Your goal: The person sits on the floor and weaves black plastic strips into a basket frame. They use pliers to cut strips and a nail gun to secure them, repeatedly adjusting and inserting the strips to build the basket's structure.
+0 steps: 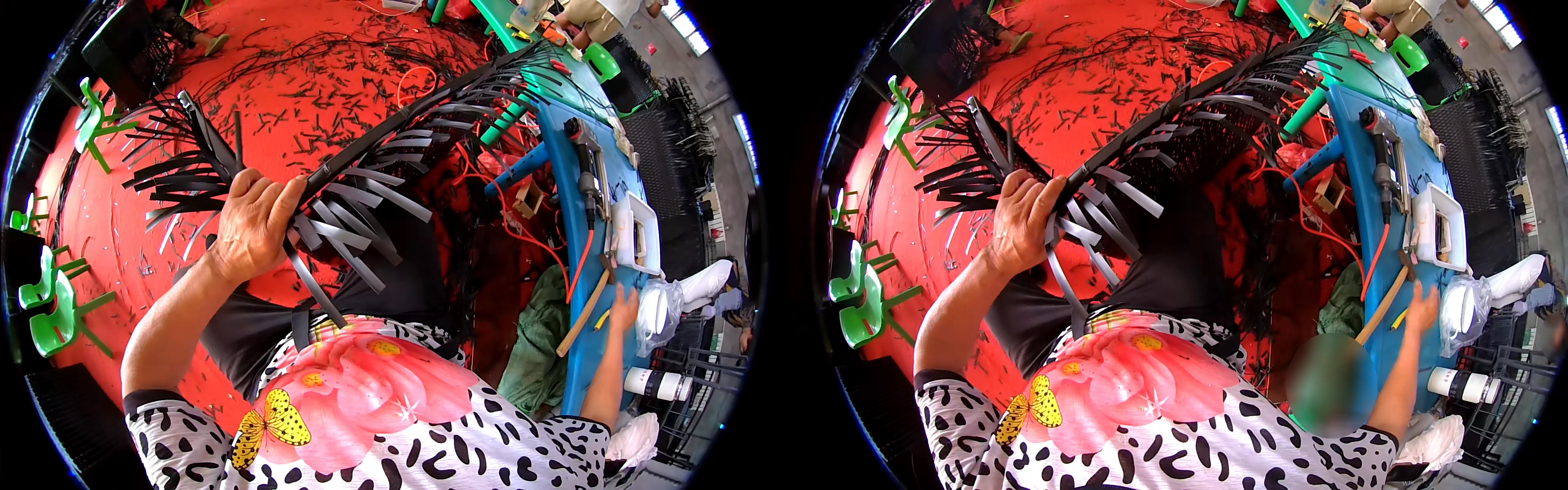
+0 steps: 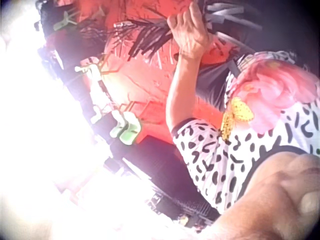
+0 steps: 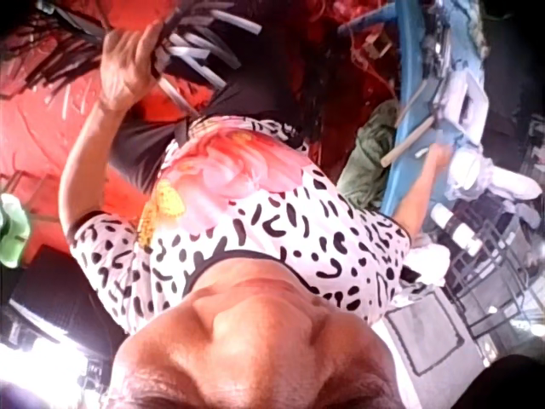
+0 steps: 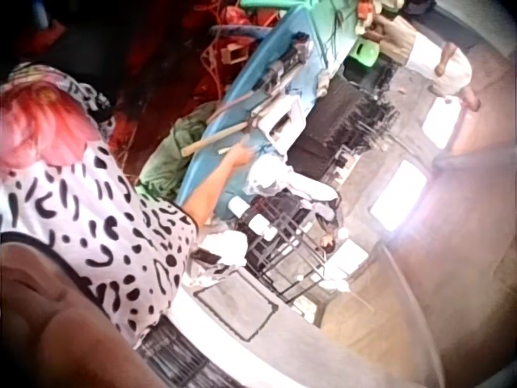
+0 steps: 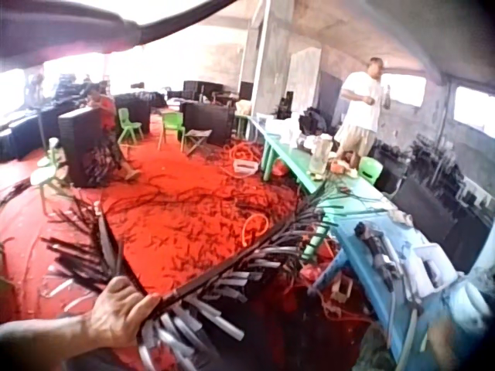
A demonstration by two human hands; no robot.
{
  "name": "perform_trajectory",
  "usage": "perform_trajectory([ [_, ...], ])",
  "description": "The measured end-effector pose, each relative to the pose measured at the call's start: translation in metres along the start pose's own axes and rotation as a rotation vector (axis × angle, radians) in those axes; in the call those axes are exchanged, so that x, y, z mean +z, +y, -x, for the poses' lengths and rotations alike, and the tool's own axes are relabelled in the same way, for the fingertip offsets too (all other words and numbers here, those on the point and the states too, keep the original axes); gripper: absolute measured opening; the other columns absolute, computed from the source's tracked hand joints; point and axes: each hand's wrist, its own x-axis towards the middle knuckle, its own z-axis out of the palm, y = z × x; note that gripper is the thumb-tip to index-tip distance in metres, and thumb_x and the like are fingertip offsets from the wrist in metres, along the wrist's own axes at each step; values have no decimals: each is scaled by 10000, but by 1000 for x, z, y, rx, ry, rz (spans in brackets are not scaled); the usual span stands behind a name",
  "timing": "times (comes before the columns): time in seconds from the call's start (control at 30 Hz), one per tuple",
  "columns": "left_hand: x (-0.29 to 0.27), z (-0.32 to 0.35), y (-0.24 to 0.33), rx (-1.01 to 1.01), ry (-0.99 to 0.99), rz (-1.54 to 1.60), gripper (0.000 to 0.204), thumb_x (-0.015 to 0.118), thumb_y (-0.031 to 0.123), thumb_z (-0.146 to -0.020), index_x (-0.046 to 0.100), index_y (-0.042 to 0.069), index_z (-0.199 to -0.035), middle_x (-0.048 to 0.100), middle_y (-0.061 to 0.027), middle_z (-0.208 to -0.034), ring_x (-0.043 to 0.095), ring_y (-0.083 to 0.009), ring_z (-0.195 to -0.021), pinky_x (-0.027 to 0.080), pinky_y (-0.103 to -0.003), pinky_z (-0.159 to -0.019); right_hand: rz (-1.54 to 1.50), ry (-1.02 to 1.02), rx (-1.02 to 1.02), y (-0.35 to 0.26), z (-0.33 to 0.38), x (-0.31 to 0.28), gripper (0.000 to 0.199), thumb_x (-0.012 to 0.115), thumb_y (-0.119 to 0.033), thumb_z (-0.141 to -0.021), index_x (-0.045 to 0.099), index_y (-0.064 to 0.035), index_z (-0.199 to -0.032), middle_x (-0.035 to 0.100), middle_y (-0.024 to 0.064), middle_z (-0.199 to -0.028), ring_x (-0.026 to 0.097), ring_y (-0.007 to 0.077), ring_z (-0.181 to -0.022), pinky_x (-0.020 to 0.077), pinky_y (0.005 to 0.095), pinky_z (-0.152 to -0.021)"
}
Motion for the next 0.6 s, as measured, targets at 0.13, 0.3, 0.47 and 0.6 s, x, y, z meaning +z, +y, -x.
perform_trajectory([
  [0.13,-11,0,-9,15,-40,-18,563,577,193,-696,465,-75,-1177,484,-89,-729,513,-263,-676,381,-407,-793,-271,-101,-305,-144,-3,-9,469,664,-319,-821,561,10,-1139,591,202,-1099,564,356,-1021,437,413,-879],
  [0.3,-41,14,-38,-26,-184,-29,598,619,108,-626,456,-41,-1181,546,-121,-813,543,-282,-755,346,-434,-875,-411,-194,-615,-281,5,-4,464,667,-298,-808,540,-6,-1146,587,186,-1083,551,351,-1044,435,410,-881],
  [0.47,-86,63,-80,-182,-337,-139,536,615,82,-676,466,-17,-1182,589,-137,-887,583,-299,-855,260,-505,-1028,-556,-293,-551,-354,-20,30,600,733,-323,-742,518,-8,-1205,589,187,-1108,575,336,-1022,458,400,-860],
  [0.6,-109,89,-100,-314,-387,-249,320,499,103,-821,508,11,-1128,609,-127,-935,598,-275,-918,238,-485,-1054,-728,-396,-413,-368,-41,63,810,818,-349,-662,443,-8,-1295,596,169,-1111,608,249,-976,491,346,-801],
])
